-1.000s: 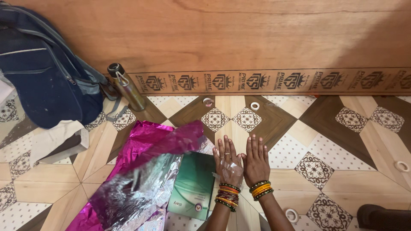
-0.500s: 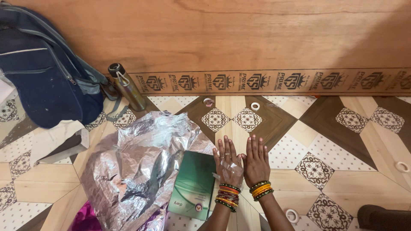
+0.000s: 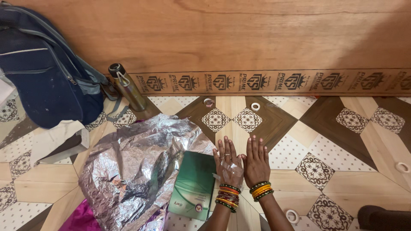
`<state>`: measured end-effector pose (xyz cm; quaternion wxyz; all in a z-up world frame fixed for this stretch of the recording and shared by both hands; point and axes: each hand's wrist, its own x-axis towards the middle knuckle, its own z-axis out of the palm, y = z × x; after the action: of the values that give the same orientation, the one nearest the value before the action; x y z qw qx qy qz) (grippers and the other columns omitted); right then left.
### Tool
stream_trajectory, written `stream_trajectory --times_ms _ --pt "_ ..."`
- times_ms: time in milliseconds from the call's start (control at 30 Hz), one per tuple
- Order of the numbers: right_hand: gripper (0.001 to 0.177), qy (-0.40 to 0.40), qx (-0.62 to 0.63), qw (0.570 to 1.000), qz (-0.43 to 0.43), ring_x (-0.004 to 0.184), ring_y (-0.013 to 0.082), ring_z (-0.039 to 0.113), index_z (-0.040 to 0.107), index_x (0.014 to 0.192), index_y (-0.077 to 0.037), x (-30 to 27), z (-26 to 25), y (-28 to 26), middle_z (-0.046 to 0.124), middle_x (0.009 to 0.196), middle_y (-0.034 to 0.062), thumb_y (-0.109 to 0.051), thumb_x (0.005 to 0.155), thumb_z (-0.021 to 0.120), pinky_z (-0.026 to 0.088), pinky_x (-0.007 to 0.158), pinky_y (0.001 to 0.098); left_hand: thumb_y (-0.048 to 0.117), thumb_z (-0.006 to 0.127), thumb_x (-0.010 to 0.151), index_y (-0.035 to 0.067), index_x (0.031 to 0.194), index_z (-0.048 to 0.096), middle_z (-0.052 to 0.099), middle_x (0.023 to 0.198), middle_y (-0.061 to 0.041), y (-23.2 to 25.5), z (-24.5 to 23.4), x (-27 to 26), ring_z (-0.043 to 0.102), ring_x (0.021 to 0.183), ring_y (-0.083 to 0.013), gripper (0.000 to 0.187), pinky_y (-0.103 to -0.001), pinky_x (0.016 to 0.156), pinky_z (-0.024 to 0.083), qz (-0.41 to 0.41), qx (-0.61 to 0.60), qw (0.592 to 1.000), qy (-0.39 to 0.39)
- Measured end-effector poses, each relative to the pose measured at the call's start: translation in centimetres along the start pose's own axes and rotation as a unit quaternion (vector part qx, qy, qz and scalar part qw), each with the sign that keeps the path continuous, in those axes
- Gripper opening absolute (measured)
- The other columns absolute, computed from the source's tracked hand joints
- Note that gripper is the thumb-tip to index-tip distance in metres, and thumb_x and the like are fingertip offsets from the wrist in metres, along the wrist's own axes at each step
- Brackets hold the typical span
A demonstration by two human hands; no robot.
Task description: The person wraps a green notebook with shiny pink wrapping paper on a tiled floor. They fold the paper around the notebook, smooth the edges, and secure the folds with clear tape.
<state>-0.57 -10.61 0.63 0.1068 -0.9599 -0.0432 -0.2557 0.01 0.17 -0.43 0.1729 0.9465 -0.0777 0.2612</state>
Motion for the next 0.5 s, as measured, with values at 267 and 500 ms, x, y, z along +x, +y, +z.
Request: stream_trajectory --times_ms 267,500 --pt "0.065 -0.007 -0.006 1.000 0.006 0.156 0.0295 0.016 0.025 0.159 -0.005 -0.02 -0.10 -0.09 0.023 0.167 0.0122 -0.041 0.105 0.034 0.015 0.125 0.0450 0.032 0.058 0.097 -0.005 0.154 0.033 0.021 0.168 -0.018 -0.01 0.22 -0.11 0.015 0.155 -0.0360 0.073 -0.058 0.123 0.013 -0.003 0.001 1.000 -0.009" --pt "0.065 -0.005 -0.003 1.000 0.004 0.156 0.0296 0.016 0.025 0.159 -0.006 -0.13 -0.08 -0.09 0.023 0.167 0.0117 -0.041 0.105 0.034 0.015 0.125 0.0453 0.031 0.059 0.096 -0.005 0.153 0.034 0.021 0.167 -0.019 -0.14 0.52 -0.24 0.015 0.155 -0.0366 0.072 -0.059 0.123 0.012 -0.008 -0.012 1.000 -0.005"
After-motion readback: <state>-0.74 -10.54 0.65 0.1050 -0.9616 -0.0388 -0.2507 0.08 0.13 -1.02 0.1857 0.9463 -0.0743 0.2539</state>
